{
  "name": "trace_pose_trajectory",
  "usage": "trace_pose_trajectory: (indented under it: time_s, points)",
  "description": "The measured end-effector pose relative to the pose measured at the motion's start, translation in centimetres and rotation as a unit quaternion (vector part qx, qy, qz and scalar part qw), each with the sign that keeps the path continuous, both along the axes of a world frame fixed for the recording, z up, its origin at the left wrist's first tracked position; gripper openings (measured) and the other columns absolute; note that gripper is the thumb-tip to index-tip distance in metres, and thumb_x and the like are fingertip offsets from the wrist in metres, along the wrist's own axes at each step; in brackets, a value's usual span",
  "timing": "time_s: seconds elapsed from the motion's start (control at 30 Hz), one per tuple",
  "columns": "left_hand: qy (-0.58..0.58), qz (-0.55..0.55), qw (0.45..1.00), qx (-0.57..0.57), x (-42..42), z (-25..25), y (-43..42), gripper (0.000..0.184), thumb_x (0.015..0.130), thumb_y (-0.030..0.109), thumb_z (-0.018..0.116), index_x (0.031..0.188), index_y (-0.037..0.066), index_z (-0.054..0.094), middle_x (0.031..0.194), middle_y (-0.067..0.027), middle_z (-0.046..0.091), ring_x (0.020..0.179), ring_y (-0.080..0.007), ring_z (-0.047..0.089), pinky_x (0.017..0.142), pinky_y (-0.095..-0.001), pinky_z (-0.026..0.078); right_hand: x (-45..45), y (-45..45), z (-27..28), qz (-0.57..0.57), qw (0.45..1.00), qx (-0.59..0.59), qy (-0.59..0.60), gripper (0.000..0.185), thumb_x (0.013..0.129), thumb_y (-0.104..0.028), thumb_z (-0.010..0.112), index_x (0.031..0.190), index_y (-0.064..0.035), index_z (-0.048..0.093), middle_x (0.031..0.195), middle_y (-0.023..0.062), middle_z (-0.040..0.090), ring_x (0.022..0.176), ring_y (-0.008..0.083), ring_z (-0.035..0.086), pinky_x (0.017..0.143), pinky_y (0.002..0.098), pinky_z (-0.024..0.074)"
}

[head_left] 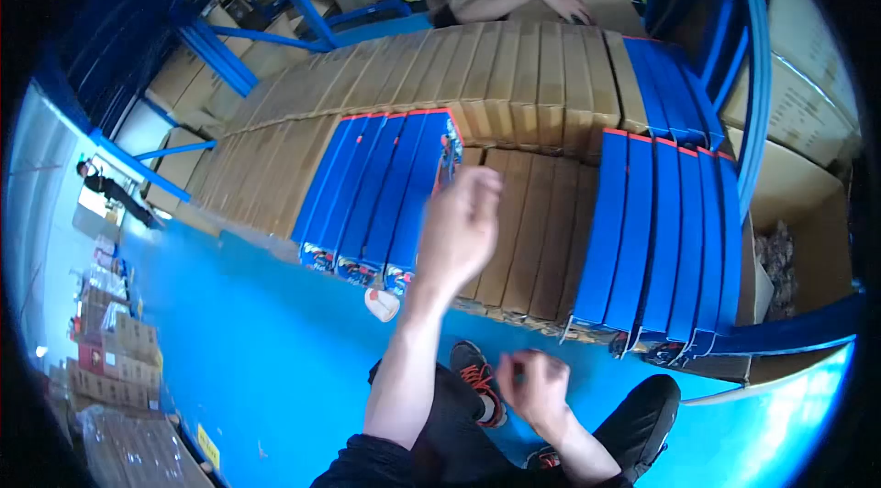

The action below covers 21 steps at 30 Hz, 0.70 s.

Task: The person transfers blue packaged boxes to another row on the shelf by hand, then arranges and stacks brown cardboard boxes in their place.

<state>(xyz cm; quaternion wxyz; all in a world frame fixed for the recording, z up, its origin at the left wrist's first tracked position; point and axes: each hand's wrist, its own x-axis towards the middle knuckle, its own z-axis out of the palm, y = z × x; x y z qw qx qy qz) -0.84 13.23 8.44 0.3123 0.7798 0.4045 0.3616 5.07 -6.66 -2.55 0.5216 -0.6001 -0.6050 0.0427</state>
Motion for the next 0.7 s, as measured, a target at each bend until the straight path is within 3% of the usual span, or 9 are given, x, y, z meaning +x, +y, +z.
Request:
trace_pose_trajectory:
  time_s: [0.1, 0.23, 0.3, 0.5, 0.53, 0.63, 0.7]
  points:
    - [-0.063, 0.113, 0.990, -0.048, -5.5, 1.0, 3.2, 0.032, 0.103, 0.015, 0.035, 0.114, -0.005, 0.057, 0.104, -0.0203, 0.068, 0.090, -0.0237, 0.069, 0.080, -0.0341, 0.054, -2.3, 2.9, 0.8, 0.104, 0.993, -0.011, -0.047, 0.023, 0.080, -0.013, 0.074, 0.087, -0.0028, 0.054, 0.066, 0.0095, 0.061, 0.052, 0.0252, 0.063, 0.047, 0.0357, 0.0499]
    - [-0.027, 0.215, 0.970, -0.112, -8.7, 0.6, 4.2, 0.033, 0.102, 0.016, 0.034, 0.114, -0.006, 0.056, 0.105, -0.0206, 0.068, 0.090, -0.0236, 0.068, 0.077, -0.0333, 0.054, -5.2, 7.7, 2.3, 0.106, 0.988, -0.070, -0.086, 0.029, 0.082, -0.022, 0.073, 0.091, -0.0018, 0.055, 0.069, 0.0107, 0.062, 0.055, 0.0269, 0.065, 0.049, 0.0374, 0.0517]
    - [-0.004, 0.197, 0.974, -0.113, -9.3, 0.2, 4.3, 0.032, 0.102, 0.016, 0.035, 0.114, -0.006, 0.056, 0.105, -0.0204, 0.068, 0.091, -0.0238, 0.068, 0.078, -0.0336, 0.054, -6.2, 9.6, 2.7, 0.096, 0.985, -0.106, -0.097, 0.031, 0.083, -0.025, 0.072, 0.091, -0.0016, 0.054, 0.069, 0.0113, 0.062, 0.058, 0.0273, 0.066, 0.050, 0.0380, 0.0525]
    - [0.026, 0.148, 0.981, -0.122, -8.9, 0.7, 3.1, 0.033, 0.102, 0.018, 0.040, 0.114, -0.007, 0.056, 0.108, -0.0208, 0.068, 0.097, -0.0251, 0.068, 0.083, -0.0355, 0.054, -8.4, 12.8, 0.2, 0.079, 0.991, -0.048, -0.095, 0.030, 0.084, -0.026, 0.071, 0.092, -0.0023, 0.054, 0.070, 0.0130, 0.064, 0.056, 0.0294, 0.065, 0.049, 0.0391, 0.0529]
    - [0.037, 0.142, 0.983, -0.108, -9.0, 0.5, 3.1, 0.033, 0.102, 0.019, 0.040, 0.114, -0.007, 0.056, 0.108, -0.0209, 0.068, 0.097, -0.0251, 0.068, 0.083, -0.0355, 0.054, -8.1, 12.5, 1.1, 0.087, 0.992, -0.058, -0.067, 0.027, 0.084, -0.021, 0.069, 0.095, -0.0021, 0.054, 0.070, 0.0136, 0.064, 0.054, 0.0294, 0.065, 0.049, 0.0400, 0.0528]
    - [0.043, 0.141, 0.982, -0.119, -8.9, 0.5, 2.8, 0.034, 0.102, 0.020, 0.042, 0.115, -0.008, 0.057, 0.108, -0.0211, 0.068, 0.097, -0.0245, 0.067, 0.084, -0.0346, 0.054, -7.8, 12.1, 1.8, 0.073, 0.991, -0.068, -0.091, 0.015, 0.085, -0.015, 0.065, 0.086, -0.0032, 0.055, 0.068, 0.0105, 0.064, 0.058, 0.0243, 0.067, 0.048, 0.0360, 0.0535]
    - [0.036, 0.143, 0.979, -0.139, -8.4, 1.1, 2.3, 0.033, 0.101, 0.020, 0.044, 0.115, -0.008, 0.057, 0.107, -0.0205, 0.068, 0.096, -0.0235, 0.067, 0.083, -0.0337, 0.054, -8.1, 12.3, 1.0, 0.073, 0.994, -0.034, -0.074, 0.017, 0.084, -0.013, 0.065, 0.091, -0.0023, 0.054, 0.066, 0.0114, 0.064, 0.055, 0.0261, 0.065, 0.048, 0.0378, 0.0528]
